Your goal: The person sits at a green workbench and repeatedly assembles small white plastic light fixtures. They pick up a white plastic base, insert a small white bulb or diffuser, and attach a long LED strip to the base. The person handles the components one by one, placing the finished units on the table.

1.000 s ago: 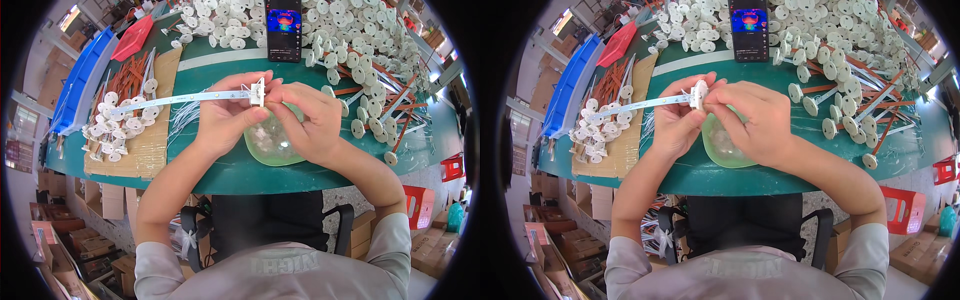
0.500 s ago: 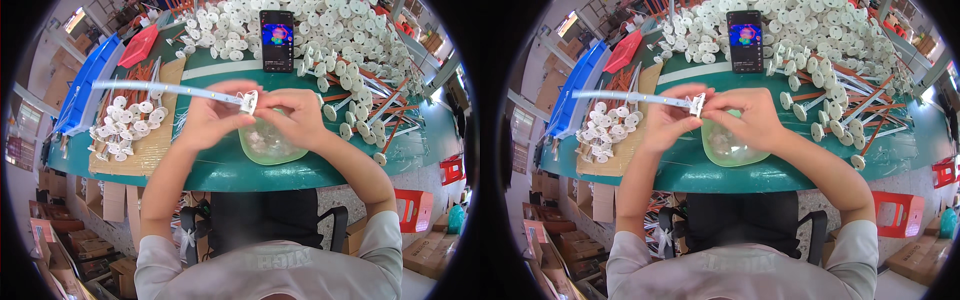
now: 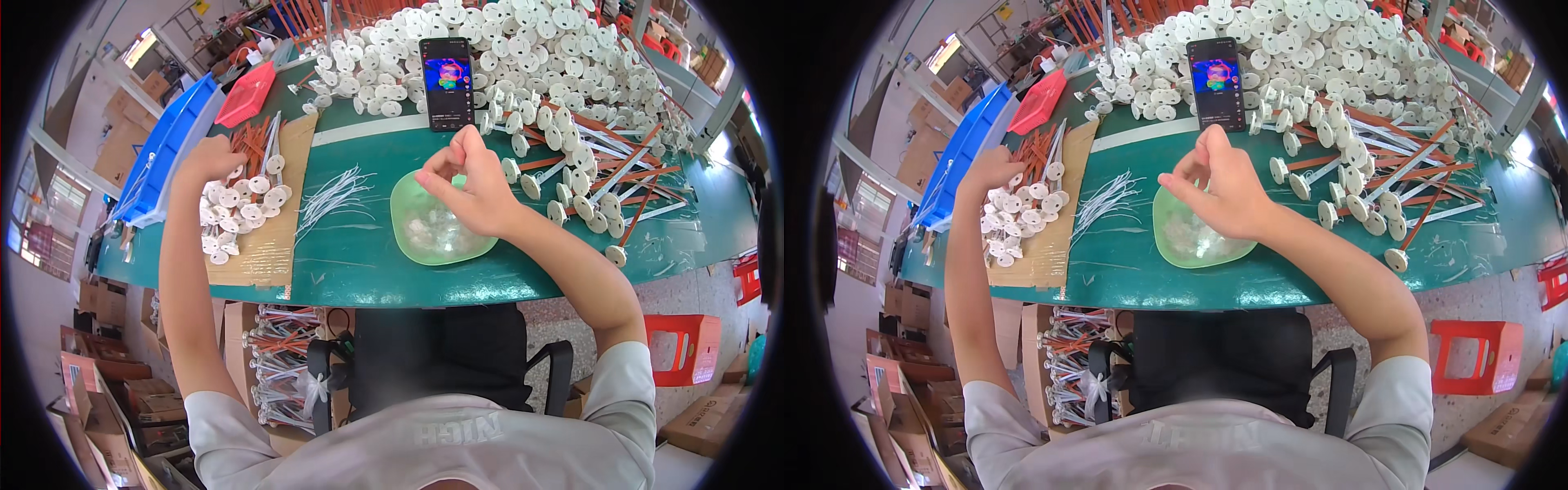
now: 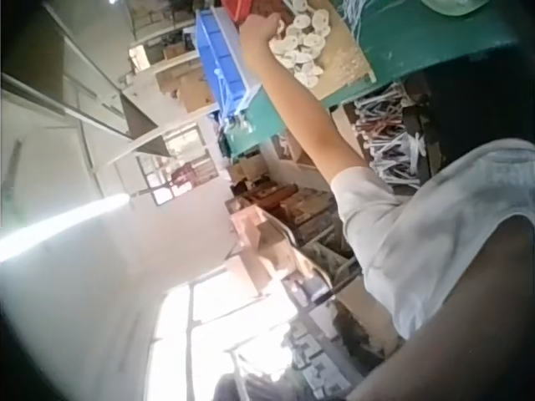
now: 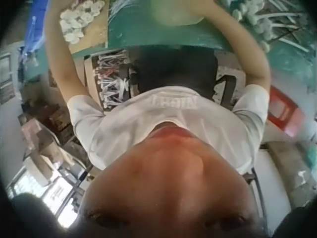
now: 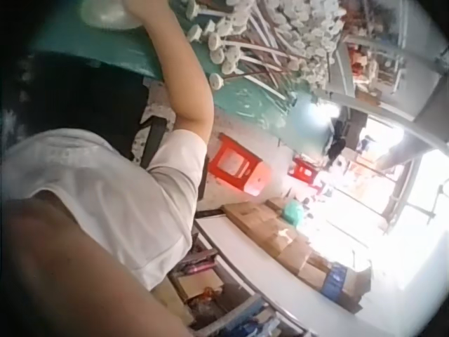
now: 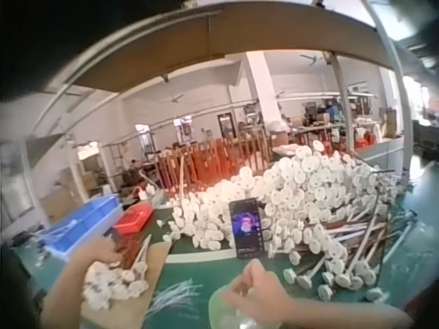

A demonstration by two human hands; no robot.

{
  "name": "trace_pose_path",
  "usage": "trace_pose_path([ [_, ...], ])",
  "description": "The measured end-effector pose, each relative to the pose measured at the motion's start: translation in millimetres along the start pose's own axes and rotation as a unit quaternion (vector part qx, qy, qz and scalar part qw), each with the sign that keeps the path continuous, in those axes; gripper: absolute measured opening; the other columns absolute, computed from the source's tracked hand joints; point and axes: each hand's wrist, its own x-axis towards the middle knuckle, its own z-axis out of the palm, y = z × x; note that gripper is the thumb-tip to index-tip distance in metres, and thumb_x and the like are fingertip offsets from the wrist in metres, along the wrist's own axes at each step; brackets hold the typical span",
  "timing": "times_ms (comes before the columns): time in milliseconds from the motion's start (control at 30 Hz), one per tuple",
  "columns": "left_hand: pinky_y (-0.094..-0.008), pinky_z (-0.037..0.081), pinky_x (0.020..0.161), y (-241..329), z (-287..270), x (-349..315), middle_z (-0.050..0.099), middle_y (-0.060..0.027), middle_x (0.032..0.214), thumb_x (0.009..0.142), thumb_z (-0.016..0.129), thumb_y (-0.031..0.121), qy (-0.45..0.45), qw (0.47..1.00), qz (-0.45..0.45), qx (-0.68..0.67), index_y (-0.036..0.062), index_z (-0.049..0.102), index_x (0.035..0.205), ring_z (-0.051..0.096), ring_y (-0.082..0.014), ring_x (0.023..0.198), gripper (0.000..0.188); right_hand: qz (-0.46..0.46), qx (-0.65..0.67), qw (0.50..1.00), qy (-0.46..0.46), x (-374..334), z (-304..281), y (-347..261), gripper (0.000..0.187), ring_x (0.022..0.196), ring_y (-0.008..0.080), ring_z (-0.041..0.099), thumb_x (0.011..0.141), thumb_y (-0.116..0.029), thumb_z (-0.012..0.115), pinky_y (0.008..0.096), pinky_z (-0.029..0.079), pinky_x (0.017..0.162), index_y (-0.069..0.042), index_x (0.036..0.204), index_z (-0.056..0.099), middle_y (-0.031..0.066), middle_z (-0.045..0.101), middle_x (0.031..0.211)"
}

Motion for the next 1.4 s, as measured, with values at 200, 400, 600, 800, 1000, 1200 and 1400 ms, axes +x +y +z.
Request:
trace_pose_path([
  [200,-0.0484,0.057,0.082,63.4,-5.4,-49.5,0.073,-0.0215,0.094,0.082,0.068,0.056,0.192,0.977,0.011,0.086,0.0039,0.071,0.104,0.071,-0.0378,0.094,0.057,-0.045,-0.047,0.997,-0.044,-5.2,-5.0,4.9,0.045,0.062,0.0210,0.061,0.090,-0.017,0.074,0.0335,0.051,0.059,-0.005,0.089,0.031,0.0124,0.063,0.071],
  [400,-0.0358,0.052,0.060,161.3,30.1,-52.8,0.069,-0.0093,0.069,0.084,0.077,0.035,0.439,0.830,0.226,-0.259,0.0055,0.070,0.092,0.067,-0.0215,0.062,0.031,-0.070,-0.165,0.981,-0.079,9.2,-10.1,-2.0,0.038,0.064,0.0285,0.066,0.089,-0.021,0.074,0.0377,0.052,0.059,-0.003,0.094,0.040,0.0126,0.064,0.074],
  [600,-0.0356,0.049,0.059,205.5,100.2,-55.7,0.067,-0.0047,0.069,0.081,0.079,0.022,0.458,0.761,0.362,-0.283,0.0079,0.068,0.083,0.064,-0.0230,0.062,0.018,-0.061,-0.490,0.869,0.037,-1.8,-92.1,-22.8,0.027,0.079,0.0360,0.063,0.084,-0.027,0.076,0.0478,0.049,0.071,-0.006,0.085,0.060,0.0118,0.065,0.080],
  [800,-0.0353,0.050,0.058,206.3,98.0,-60.6,0.067,-0.0049,0.068,0.082,0.077,0.021,0.428,0.761,0.387,-0.296,0.0083,0.068,0.080,0.065,-0.0227,0.063,0.016,0.080,-0.630,0.758,0.145,-44.0,-153.8,-12.3,0.038,0.092,0.0354,0.066,0.078,-0.028,0.079,0.0450,0.052,0.083,-0.004,0.106,0.070,0.0164,0.070,0.092],
  [1000,-0.0343,0.050,0.056,197.1,99.4,-55.9,0.066,-0.0048,0.066,0.083,0.076,0.021,0.432,0.763,0.369,-0.309,0.0081,0.067,0.078,0.064,-0.0221,0.060,0.016,0.117,-0.616,0.767,0.132,-27.6,-141.7,-3.5,0.045,0.095,0.0355,0.069,0.076,-0.026,0.080,0.0441,0.053,0.084,-0.005,0.114,0.070,0.0177,0.073,0.100],
  [1200,-0.0342,0.050,0.055,197.8,99.0,-57.4,0.067,-0.0051,0.067,0.083,0.076,0.020,0.418,0.763,0.381,-0.315,0.0080,0.067,0.078,0.064,-0.0217,0.059,0.016,0.043,-0.553,0.804,0.214,-32.6,-133.8,-5.2,0.043,0.082,0.0257,0.071,0.069,-0.020,0.086,0.0356,0.054,0.076,-0.005,0.107,0.073,0.0137,0.074,0.090],
  [1400,-0.0337,0.051,0.057,199.0,102.8,-61.0,0.067,-0.0053,0.067,0.083,0.076,0.020,0.394,0.769,0.390,-0.317,0.0081,0.066,0.079,0.067,-0.0211,0.062,0.016,-0.010,-0.445,0.857,0.260,-24.9,-98.4,-10.8,0.032,0.065,0.0107,0.061,0.070,-0.018,0.089,0.0268,0.048,0.062,-0.004,0.095,0.074,0.0068,0.072,0.079],
])
